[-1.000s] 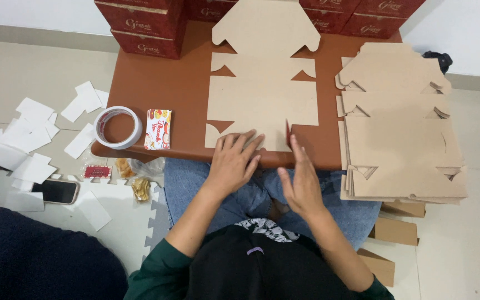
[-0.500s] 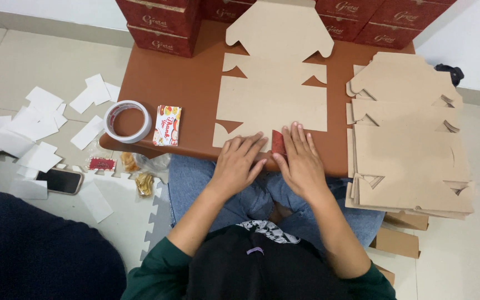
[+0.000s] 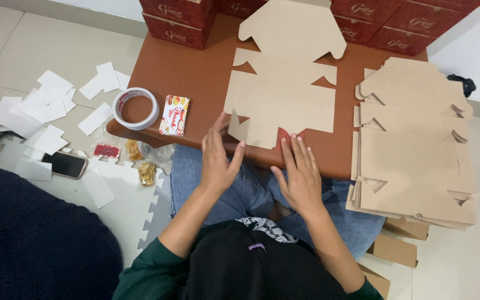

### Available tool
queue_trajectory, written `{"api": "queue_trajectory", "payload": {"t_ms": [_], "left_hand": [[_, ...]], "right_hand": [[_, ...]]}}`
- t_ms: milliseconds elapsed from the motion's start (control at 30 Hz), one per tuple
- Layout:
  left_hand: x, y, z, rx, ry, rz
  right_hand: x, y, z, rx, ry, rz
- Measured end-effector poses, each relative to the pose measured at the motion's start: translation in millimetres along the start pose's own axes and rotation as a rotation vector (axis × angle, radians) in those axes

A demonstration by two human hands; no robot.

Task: Assembling small cardboard gift boxes by folding pre-cut sheets and applying stickers

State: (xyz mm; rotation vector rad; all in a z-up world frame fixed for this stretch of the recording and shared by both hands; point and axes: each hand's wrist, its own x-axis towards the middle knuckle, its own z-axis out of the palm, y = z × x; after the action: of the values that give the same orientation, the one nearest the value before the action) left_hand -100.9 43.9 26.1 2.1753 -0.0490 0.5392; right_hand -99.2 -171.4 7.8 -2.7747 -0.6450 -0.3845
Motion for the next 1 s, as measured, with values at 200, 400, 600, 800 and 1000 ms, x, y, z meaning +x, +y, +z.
{"api": "queue_trajectory", "payload": {"t_ms": [200, 400, 600, 800, 1000], "left_hand": [[-1, 10, 16, 0.142, -0.166, 0.319], [6, -6, 30, 0.305, -0.19, 0.349], [33, -11, 40, 0.282, -0.103, 0.112], [49, 0, 32, 0.276, -0.194, -0.148], [46, 3, 28, 0.326, -0.246, -0.072]], "right_hand": [[-2, 5, 1, 0.017, 0.022, -0.02], [2, 23, 4, 0.154, 0.112, 0.057], [23, 40, -8, 0.036, 0.275, 0.355], [29, 40, -18, 0.165, 0.06, 0.496], [30, 37, -21, 0.197, 0.026, 0.501]]}}
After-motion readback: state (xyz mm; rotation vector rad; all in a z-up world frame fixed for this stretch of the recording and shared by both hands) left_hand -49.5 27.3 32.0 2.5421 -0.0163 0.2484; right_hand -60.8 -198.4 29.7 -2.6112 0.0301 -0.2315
